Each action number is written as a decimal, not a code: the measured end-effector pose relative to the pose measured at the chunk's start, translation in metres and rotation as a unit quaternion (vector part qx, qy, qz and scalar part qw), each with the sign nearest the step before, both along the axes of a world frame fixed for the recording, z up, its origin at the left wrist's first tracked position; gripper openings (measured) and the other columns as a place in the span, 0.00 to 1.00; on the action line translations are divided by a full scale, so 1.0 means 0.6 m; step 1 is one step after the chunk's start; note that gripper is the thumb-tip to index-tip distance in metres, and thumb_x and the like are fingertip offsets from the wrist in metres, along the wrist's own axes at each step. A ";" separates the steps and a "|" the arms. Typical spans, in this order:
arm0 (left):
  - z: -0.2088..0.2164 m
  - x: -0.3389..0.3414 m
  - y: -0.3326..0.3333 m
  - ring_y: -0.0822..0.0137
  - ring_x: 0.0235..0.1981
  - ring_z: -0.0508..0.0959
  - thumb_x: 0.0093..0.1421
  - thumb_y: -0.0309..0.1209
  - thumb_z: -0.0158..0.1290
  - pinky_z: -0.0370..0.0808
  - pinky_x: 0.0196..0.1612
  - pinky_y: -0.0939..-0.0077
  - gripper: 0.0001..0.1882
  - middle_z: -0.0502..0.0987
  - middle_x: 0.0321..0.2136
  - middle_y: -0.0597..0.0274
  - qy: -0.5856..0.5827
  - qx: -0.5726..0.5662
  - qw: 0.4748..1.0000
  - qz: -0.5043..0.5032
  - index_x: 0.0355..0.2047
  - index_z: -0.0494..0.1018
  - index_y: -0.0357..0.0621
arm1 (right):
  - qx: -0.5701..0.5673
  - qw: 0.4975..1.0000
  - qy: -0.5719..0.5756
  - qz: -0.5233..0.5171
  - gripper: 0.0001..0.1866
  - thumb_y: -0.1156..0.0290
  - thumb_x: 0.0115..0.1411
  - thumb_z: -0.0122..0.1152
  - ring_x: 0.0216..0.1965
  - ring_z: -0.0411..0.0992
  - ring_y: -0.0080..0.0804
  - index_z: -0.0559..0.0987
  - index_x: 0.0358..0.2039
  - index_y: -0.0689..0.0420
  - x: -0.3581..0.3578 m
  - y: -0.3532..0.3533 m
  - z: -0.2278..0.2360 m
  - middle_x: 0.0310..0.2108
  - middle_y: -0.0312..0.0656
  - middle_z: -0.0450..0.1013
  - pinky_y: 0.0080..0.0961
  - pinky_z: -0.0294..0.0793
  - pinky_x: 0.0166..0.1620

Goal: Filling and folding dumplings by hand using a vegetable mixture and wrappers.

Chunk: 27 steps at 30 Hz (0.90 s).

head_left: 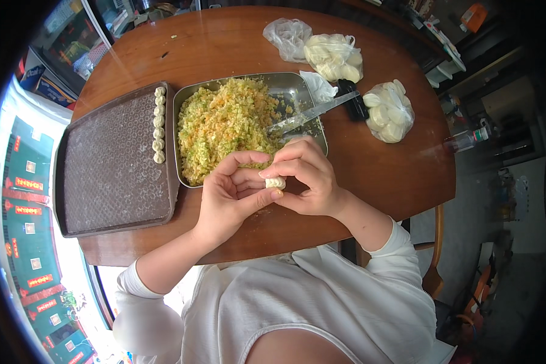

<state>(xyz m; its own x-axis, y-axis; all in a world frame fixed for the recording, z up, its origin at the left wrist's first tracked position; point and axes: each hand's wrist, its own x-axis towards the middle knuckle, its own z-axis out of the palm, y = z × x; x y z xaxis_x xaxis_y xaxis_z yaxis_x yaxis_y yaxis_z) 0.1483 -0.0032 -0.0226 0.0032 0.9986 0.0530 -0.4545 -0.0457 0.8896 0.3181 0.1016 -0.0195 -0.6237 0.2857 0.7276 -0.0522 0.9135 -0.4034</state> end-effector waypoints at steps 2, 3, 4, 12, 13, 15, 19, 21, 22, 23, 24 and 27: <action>-0.002 -0.002 0.000 0.70 0.44 0.81 0.58 0.18 0.61 0.79 0.51 0.75 0.24 0.81 0.40 0.55 -0.007 0.004 1.000 0.004 0.53 0.66 0.36 | -0.002 1.000 -0.004 0.004 0.18 0.68 0.45 0.76 0.37 0.69 0.37 0.81 0.38 0.53 0.002 0.000 0.003 0.38 0.38 0.72 0.33 0.70 0.42; -0.004 -0.003 0.000 0.69 0.44 0.81 0.58 0.17 0.61 0.79 0.51 0.75 0.25 0.81 0.40 0.55 -0.010 0.007 1.000 0.005 0.54 0.65 0.36 | -0.007 1.000 -0.002 0.006 0.18 0.69 0.45 0.75 0.38 0.69 0.37 0.80 0.38 0.52 0.003 0.001 0.005 0.38 0.38 0.71 0.33 0.70 0.42; -0.004 -0.003 0.000 0.69 0.44 0.81 0.58 0.17 0.61 0.79 0.51 0.75 0.25 0.81 0.40 0.55 -0.014 0.009 1.000 0.006 0.54 0.65 0.36 | -0.013 1.000 0.000 0.008 0.19 0.70 0.45 0.75 0.39 0.70 0.37 0.79 0.39 0.52 0.005 0.002 0.006 0.38 0.38 0.71 0.33 0.69 0.43; 0.002 0.002 0.000 0.68 0.44 0.81 0.57 0.18 0.62 0.79 0.51 0.74 0.26 0.81 0.40 0.54 -0.003 -0.003 1.000 -0.011 0.54 0.65 0.37 | -0.030 0.999 0.019 0.015 0.19 0.71 0.46 0.75 0.38 0.70 0.38 0.76 0.37 0.52 0.001 0.003 -0.004 0.37 0.38 0.71 0.34 0.69 0.43; 0.002 0.002 0.000 0.68 0.44 0.81 0.57 0.17 0.62 0.79 0.51 0.74 0.26 0.81 0.40 0.55 -0.008 -0.008 1.000 -0.019 0.54 0.65 0.37 | -0.028 0.999 0.019 0.016 0.18 0.70 0.46 0.75 0.38 0.69 0.38 0.77 0.37 0.53 0.001 0.004 -0.009 0.37 0.38 0.71 0.35 0.69 0.43; 0.000 0.002 0.000 0.69 0.44 0.81 0.57 0.17 0.62 0.79 0.51 0.75 0.26 0.81 0.40 0.55 -0.003 -0.004 1.000 -0.012 0.54 0.65 0.37 | -0.023 1.000 0.012 0.012 0.18 0.69 0.47 0.76 0.38 0.69 0.38 0.78 0.38 0.53 0.001 0.002 -0.010 0.37 0.38 0.71 0.35 0.70 0.43; -0.005 -0.001 0.000 0.70 0.43 0.81 0.57 0.17 0.61 0.79 0.50 0.76 0.26 0.81 0.39 0.56 0.003 0.002 1.000 0.000 0.54 0.65 0.37 | -0.010 1.000 -0.001 0.003 0.16 0.68 0.47 0.75 0.37 0.68 0.38 0.80 0.37 0.52 -0.001 -0.003 0.002 0.37 0.37 0.71 0.35 0.70 0.43; -0.005 0.000 0.000 0.71 0.43 0.81 0.57 0.17 0.61 0.79 0.50 0.76 0.26 0.81 0.40 0.56 0.007 0.000 1.000 -0.001 0.54 0.65 0.37 | -0.003 1.000 -0.003 0.005 0.16 0.69 0.47 0.75 0.38 0.69 0.37 0.80 0.37 0.51 0.000 -0.003 0.002 0.37 0.37 0.71 0.34 0.69 0.43; -0.004 0.000 0.000 0.71 0.43 0.81 0.57 0.17 0.61 0.79 0.49 0.77 0.26 0.81 0.40 0.56 0.009 -0.001 1.000 -0.002 0.54 0.65 0.37 | -0.001 1.000 -0.004 0.009 0.16 0.71 0.46 0.74 0.39 0.69 0.36 0.80 0.37 0.50 0.000 -0.003 0.001 0.38 0.36 0.71 0.33 0.69 0.43; -0.002 0.000 0.000 0.71 0.43 0.81 0.57 0.17 0.61 0.79 0.49 0.77 0.26 0.81 0.40 0.56 0.008 -0.003 1.000 -0.008 0.54 0.65 0.37 | 0.001 1.000 -0.006 0.012 0.16 0.72 0.46 0.73 0.40 0.69 0.36 0.79 0.37 0.50 0.001 -0.003 0.000 0.39 0.36 0.71 0.32 0.68 0.44; 0.000 -0.001 -0.001 0.71 0.43 0.81 0.57 0.17 0.62 0.79 0.49 0.77 0.26 0.81 0.40 0.56 0.007 -0.006 1.000 -0.013 0.54 0.65 0.37 | -0.004 1.000 -0.004 0.020 0.17 0.72 0.46 0.73 0.40 0.69 0.35 0.79 0.38 0.50 0.001 -0.002 -0.002 0.39 0.36 0.71 0.32 0.68 0.44; 0.001 0.000 0.001 0.71 0.43 0.81 0.57 0.17 0.62 0.79 0.50 0.77 0.26 0.81 0.40 0.56 -0.001 -0.004 1.000 -0.025 0.54 0.65 0.37 | -0.023 0.999 -0.002 0.033 0.17 0.73 0.46 0.73 0.40 0.69 0.35 0.80 0.39 0.50 0.002 -0.002 -0.003 0.39 0.36 0.71 0.32 0.68 0.44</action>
<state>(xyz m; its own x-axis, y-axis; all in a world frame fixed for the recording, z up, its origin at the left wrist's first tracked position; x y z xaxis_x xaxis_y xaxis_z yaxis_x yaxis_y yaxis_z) 0.1485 -0.0028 -0.0220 0.0536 0.9975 0.0454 -0.4586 -0.0158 0.8885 0.3193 0.1004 -0.0214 -0.6450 0.2773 0.7120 -0.1105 0.8881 -0.4461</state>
